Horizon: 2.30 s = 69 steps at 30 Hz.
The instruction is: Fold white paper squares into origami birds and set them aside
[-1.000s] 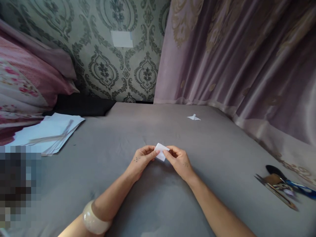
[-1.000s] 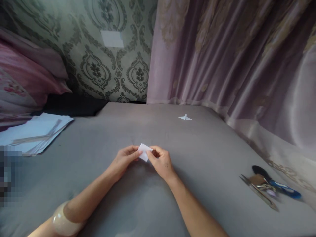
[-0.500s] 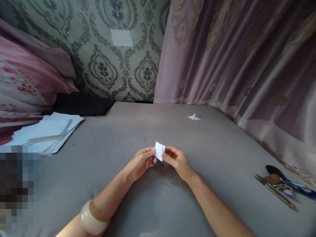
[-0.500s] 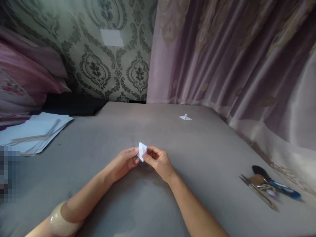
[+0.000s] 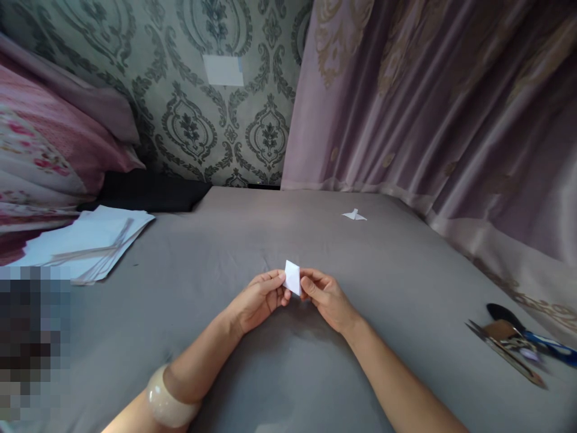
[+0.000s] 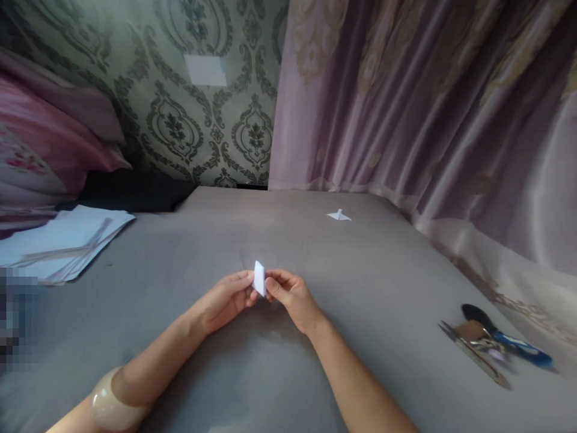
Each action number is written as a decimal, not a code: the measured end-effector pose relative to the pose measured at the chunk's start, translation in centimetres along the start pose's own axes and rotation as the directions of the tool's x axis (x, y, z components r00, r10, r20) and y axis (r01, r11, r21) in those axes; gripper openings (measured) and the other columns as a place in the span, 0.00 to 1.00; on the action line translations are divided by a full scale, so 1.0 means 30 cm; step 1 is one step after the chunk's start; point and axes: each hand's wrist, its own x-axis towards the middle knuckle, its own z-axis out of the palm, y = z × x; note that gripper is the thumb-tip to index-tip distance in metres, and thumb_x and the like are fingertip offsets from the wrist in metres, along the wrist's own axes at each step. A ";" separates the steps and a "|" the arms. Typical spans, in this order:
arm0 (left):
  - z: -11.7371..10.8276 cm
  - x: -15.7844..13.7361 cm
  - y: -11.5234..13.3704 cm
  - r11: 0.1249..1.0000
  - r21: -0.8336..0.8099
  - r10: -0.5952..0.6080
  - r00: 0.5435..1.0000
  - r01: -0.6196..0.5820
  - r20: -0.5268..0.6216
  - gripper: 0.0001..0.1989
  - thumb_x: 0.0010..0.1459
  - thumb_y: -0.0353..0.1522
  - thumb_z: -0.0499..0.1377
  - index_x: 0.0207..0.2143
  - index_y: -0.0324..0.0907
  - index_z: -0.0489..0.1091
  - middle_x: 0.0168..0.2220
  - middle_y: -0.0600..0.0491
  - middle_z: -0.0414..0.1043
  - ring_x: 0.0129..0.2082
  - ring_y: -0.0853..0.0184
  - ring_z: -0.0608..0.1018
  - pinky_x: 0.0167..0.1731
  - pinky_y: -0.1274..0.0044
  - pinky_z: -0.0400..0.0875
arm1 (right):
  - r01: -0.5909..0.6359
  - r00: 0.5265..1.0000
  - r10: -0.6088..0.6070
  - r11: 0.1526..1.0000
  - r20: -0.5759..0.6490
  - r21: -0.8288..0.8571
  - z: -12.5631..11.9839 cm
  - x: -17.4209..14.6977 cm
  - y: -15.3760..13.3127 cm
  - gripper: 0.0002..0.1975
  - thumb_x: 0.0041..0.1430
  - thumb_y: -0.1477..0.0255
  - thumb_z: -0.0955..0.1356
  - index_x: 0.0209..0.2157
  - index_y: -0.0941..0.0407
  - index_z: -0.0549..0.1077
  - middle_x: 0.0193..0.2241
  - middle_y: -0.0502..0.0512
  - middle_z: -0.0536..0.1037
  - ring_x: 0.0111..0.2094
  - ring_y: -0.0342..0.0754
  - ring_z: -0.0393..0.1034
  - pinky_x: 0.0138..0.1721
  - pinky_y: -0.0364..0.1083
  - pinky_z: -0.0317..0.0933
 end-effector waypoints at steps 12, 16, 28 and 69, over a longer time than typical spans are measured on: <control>-0.022 0.009 -0.027 0.990 0.133 0.047 0.997 -0.038 -0.064 0.14 0.58 0.38 0.61 0.39 0.35 0.73 0.26 0.51 0.72 0.22 0.77 0.69 0.24 0.83 0.62 | -0.012 0.999 0.012 1.000 -0.030 -0.007 -0.009 0.003 0.004 0.12 0.53 0.62 0.72 0.37 0.54 0.78 0.27 0.49 0.73 0.28 0.40 0.63 0.32 0.43 0.57; -0.018 0.016 -0.027 0.988 0.146 0.062 0.994 -0.047 -0.094 0.15 0.55 0.39 0.63 0.38 0.35 0.73 0.24 0.53 0.71 0.21 0.76 0.69 0.22 0.83 0.62 | -0.022 0.997 0.021 1.000 -0.071 -0.015 -0.005 0.009 0.005 0.13 0.53 0.61 0.72 0.36 0.55 0.77 0.25 0.49 0.72 0.27 0.40 0.63 0.31 0.42 0.58; -0.034 0.028 -0.048 0.952 0.279 0.164 0.979 -0.126 -0.117 0.15 0.56 0.40 0.62 0.40 0.37 0.73 0.29 0.51 0.73 0.28 0.72 0.73 0.32 0.79 0.68 | 0.068 0.970 -0.133 0.951 -0.202 -0.301 -0.006 0.023 0.028 0.14 0.48 0.66 0.73 0.37 0.56 0.75 0.30 0.52 0.77 0.33 0.48 0.70 0.36 0.46 0.62; -0.013 0.014 -0.031 0.906 0.421 0.125 0.980 -0.049 -0.157 0.20 0.55 0.43 0.61 0.42 0.36 0.73 0.30 0.48 0.76 0.29 0.67 0.78 0.28 0.78 0.70 | 0.071 0.954 -0.209 0.854 -0.214 -0.515 0.004 0.016 0.003 0.13 0.48 0.64 0.72 0.36 0.54 0.78 0.37 0.54 0.72 0.25 0.41 0.62 0.29 0.44 0.59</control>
